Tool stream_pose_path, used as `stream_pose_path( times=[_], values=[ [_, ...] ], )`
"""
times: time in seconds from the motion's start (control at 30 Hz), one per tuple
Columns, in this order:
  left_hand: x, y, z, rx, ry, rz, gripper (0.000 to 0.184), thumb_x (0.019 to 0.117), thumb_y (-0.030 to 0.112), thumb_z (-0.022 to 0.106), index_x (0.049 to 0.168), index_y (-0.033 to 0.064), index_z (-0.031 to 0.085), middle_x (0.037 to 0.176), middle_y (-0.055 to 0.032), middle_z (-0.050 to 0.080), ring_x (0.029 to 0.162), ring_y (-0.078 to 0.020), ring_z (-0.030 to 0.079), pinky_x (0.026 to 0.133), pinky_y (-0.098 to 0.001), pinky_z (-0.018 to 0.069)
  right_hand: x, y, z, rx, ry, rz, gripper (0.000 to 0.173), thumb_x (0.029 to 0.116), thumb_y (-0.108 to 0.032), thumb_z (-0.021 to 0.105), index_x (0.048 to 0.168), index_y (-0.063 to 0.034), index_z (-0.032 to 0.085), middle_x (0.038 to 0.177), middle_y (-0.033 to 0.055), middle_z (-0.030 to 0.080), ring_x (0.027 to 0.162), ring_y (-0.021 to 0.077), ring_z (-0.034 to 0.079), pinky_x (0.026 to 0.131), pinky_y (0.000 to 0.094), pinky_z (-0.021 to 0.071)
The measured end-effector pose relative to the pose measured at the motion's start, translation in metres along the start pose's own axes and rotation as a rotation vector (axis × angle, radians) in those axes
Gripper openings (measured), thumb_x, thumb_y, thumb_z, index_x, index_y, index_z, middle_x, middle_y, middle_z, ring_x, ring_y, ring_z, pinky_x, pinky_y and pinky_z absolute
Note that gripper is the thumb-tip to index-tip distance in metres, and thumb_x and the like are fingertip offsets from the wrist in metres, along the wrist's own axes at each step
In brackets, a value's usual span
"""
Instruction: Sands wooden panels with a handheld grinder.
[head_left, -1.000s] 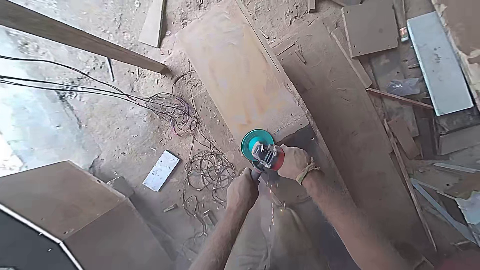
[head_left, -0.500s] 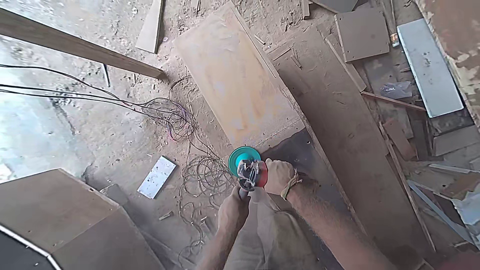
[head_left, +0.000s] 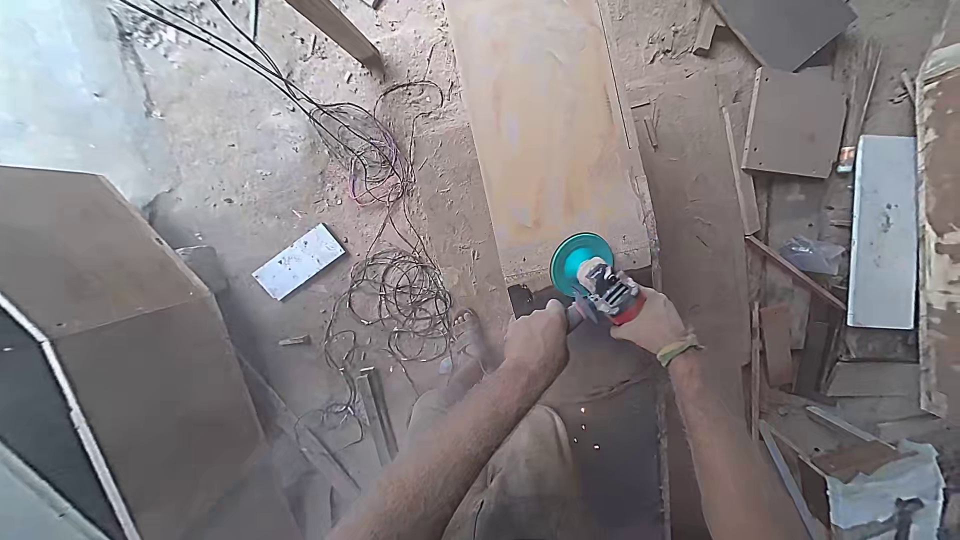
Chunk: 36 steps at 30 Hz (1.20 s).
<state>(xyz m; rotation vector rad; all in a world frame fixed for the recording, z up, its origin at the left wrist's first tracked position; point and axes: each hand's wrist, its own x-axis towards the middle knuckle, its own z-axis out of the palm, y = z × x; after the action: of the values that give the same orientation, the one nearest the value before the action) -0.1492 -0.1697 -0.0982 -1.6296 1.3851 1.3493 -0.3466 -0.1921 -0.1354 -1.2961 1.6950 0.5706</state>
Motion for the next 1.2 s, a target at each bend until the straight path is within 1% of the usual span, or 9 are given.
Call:
stream_pose_path(
  times=[0.17,0.37,0.6,0.67,0.77,0.83,0.97,1.07,1.2],
  values=[
    [-0.001,-0.060,0.009,0.011,0.021,-0.112,0.032,0.0971,0.030,0.063,0.124,0.0117,0.060,0.106,-0.0153,0.073,0.100,-0.0372,0.073,0.081,-0.0584,0.0580,-0.009,-0.060,0.026,-0.136,-0.089,-0.013,0.081,0.0658,-0.037,0.087,0.140,-0.0165,0.061,0.125,0.0126,0.072,0.117,0.0316,0.069,0.097,0.0565,0.0558],
    [-0.002,-0.095,0.027,-0.003,0.038,-0.161,0.035,0.0976,0.040,0.065,0.122,0.0145,0.061,0.102,-0.0130,0.074,0.098,-0.0349,0.074,0.081,-0.0563,0.0586,-0.014,-0.087,0.042,-0.202,-0.154,-0.054,0.071,0.0689,-0.038,0.083,0.133,-0.0146,0.062,0.118,0.0118,0.073,0.110,0.0304,0.071,0.090,0.0552,0.0581],
    [-0.007,-0.129,0.048,-0.024,0.101,-0.220,0.036,0.0969,0.042,0.066,0.121,0.0153,0.062,0.098,-0.0132,0.075,0.095,-0.0345,0.075,0.078,-0.0555,0.0588,-0.021,-0.108,0.063,-0.208,-0.208,-0.125,0.064,0.0720,-0.041,0.081,0.126,-0.0123,0.062,0.112,0.0118,0.073,0.106,0.0305,0.072,0.086,0.0548,0.0586],
    [-0.003,-0.119,0.050,-0.036,0.100,-0.195,0.038,0.0965,0.043,0.066,0.122,0.0151,0.063,0.099,-0.0134,0.075,0.096,-0.0347,0.074,0.080,-0.0564,0.0587,-0.023,-0.100,0.054,-0.221,-0.197,-0.107,0.064,0.0725,-0.040,0.081,0.127,-0.0119,0.062,0.112,0.0127,0.073,0.106,0.0317,0.072,0.086,0.0556,0.0585],
    [0.005,-0.077,0.043,-0.034,0.050,-0.082,0.039,0.0976,0.040,0.063,0.125,0.0133,0.061,0.104,-0.0145,0.074,0.098,-0.0364,0.074,0.082,-0.0594,0.0586,-0.026,-0.065,0.029,-0.210,-0.128,0.017,0.070,0.0692,-0.042,0.082,0.131,-0.0145,0.063,0.115,0.0144,0.073,0.107,0.0348,0.072,0.086,0.0602,0.0584],
    [0.013,-0.029,0.028,0.001,0.011,0.032,0.030,0.1004,0.032,0.057,0.123,0.0122,0.059,0.106,-0.0150,0.073,0.100,-0.0372,0.073,0.081,-0.0596,0.0584,-0.023,-0.024,0.010,-0.155,-0.048,0.130,0.077,0.0664,-0.041,0.087,0.135,-0.0151,0.064,0.120,0.0161,0.073,0.111,0.0367,0.071,0.091,0.0625,0.0571],
    [0.029,0.042,0.005,-0.024,-0.017,0.187,0.029,0.0916,0.010,0.063,0.121,0.0103,0.061,0.108,-0.0174,0.072,0.102,-0.0402,0.071,0.076,-0.0609,0.0581,-0.013,0.040,-0.015,0.035,0.119,0.285,0.083,0.0624,-0.029,0.095,0.134,-0.0041,0.062,0.123,0.0217,0.070,0.117,0.0379,0.068,0.100,0.0605,0.0533],
    [0.028,0.040,0.000,-0.061,-0.016,0.173,0.031,0.0902,0.008,0.065,0.121,0.0099,0.061,0.109,-0.0174,0.072,0.102,-0.0405,0.071,0.075,-0.0603,0.0582,-0.009,0.039,-0.013,0.068,0.158,0.266,0.085,0.0603,-0.026,0.096,0.134,-0.0016,0.061,0.122,0.0217,0.070,0.116,0.0364,0.068,0.101,0.0590,0.0533],
    [0.013,-0.019,0.015,-0.050,0.006,0.076,0.026,0.0928,0.012,0.061,0.119,0.0101,0.058,0.102,-0.0165,0.072,0.096,-0.0397,0.072,0.073,-0.0593,0.0577,-0.014,-0.007,0.016,-0.043,0.070,0.116,0.085,0.0615,-0.030,0.094,0.138,-0.0091,0.063,0.124,0.0183,0.071,0.118,0.0353,0.068,0.102,0.0584,0.0534]
  ],
)
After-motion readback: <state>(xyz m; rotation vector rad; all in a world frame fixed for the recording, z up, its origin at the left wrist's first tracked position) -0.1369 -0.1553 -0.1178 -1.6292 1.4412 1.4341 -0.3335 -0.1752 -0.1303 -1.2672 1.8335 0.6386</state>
